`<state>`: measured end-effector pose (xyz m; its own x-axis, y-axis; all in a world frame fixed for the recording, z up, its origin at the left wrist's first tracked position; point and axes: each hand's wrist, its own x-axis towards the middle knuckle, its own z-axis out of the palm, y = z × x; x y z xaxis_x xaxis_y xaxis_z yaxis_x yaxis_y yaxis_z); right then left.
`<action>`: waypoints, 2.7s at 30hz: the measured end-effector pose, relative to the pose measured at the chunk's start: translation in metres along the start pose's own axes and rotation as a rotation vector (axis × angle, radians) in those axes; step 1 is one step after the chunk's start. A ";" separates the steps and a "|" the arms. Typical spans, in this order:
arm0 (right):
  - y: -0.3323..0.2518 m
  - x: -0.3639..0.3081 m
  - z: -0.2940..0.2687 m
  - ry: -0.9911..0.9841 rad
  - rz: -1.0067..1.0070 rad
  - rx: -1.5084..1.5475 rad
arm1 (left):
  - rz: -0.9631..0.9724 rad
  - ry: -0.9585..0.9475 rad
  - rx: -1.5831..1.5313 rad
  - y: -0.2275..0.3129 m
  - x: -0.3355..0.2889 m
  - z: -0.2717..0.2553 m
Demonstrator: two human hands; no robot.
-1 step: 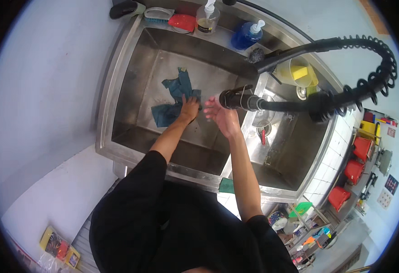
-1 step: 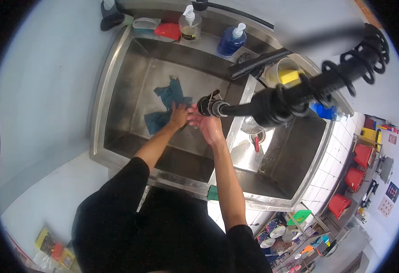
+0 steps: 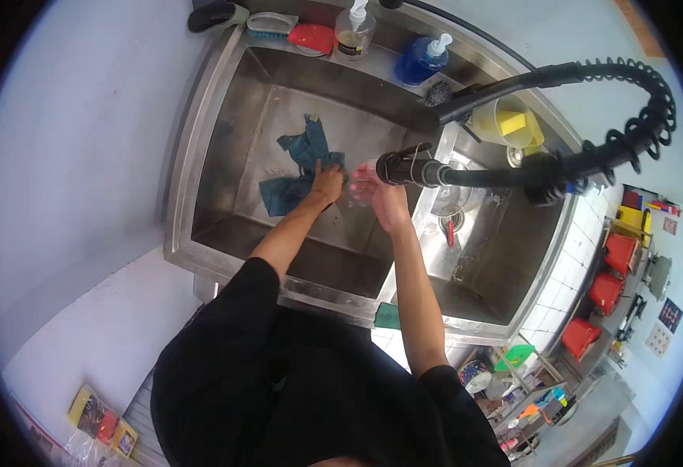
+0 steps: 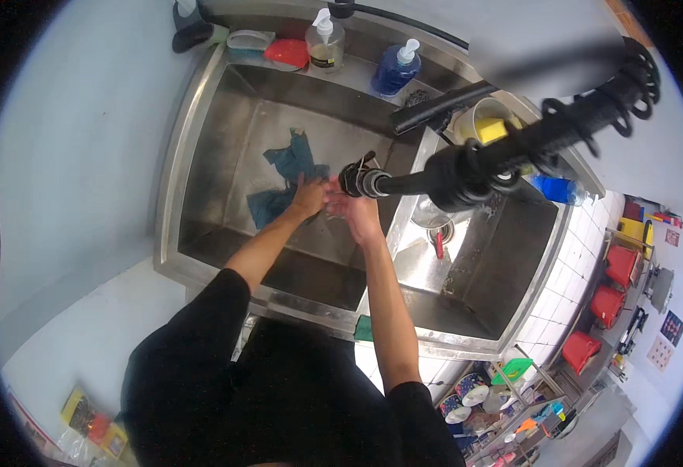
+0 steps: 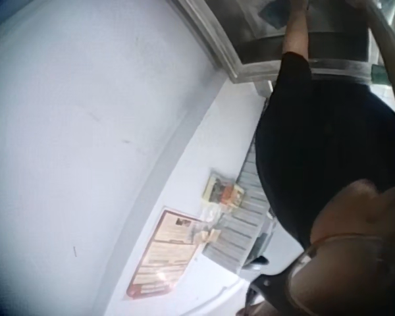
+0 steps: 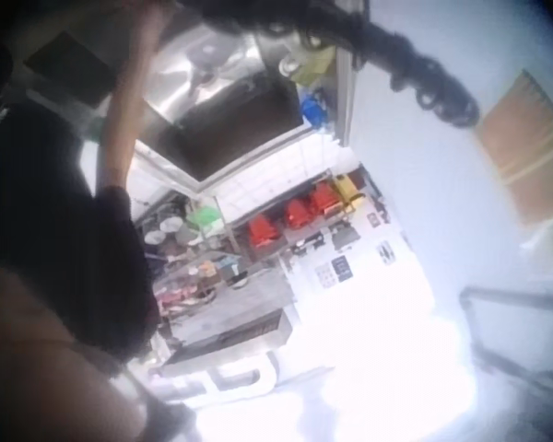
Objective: Cleaning a wok, rinsing a cloth, and preparing a bucket of cleaning solution.
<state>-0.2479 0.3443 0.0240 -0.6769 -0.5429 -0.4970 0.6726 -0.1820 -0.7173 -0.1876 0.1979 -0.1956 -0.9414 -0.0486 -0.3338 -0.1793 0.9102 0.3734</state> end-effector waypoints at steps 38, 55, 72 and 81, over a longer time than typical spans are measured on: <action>0.015 -0.029 0.007 0.107 -0.031 0.771 | -0.269 -0.076 -2.679 0.085 -0.049 -0.153; 0.004 -0.016 -0.059 0.078 -0.077 0.831 | -0.522 0.079 -1.466 0.086 -0.039 -0.167; 0.036 -0.005 -0.036 0.421 -0.204 0.481 | -0.308 0.007 -2.156 0.043 -0.079 -0.221; 0.102 -0.022 0.013 0.021 0.321 1.060 | -0.315 -0.383 -2.211 0.104 -0.048 -0.172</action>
<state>-0.1605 0.3275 -0.0320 -0.4230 -0.6784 -0.6007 0.7261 -0.6503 0.2231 -0.2100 0.2244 0.0084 -0.7964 0.2490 -0.5512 -0.4513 -0.8513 0.2676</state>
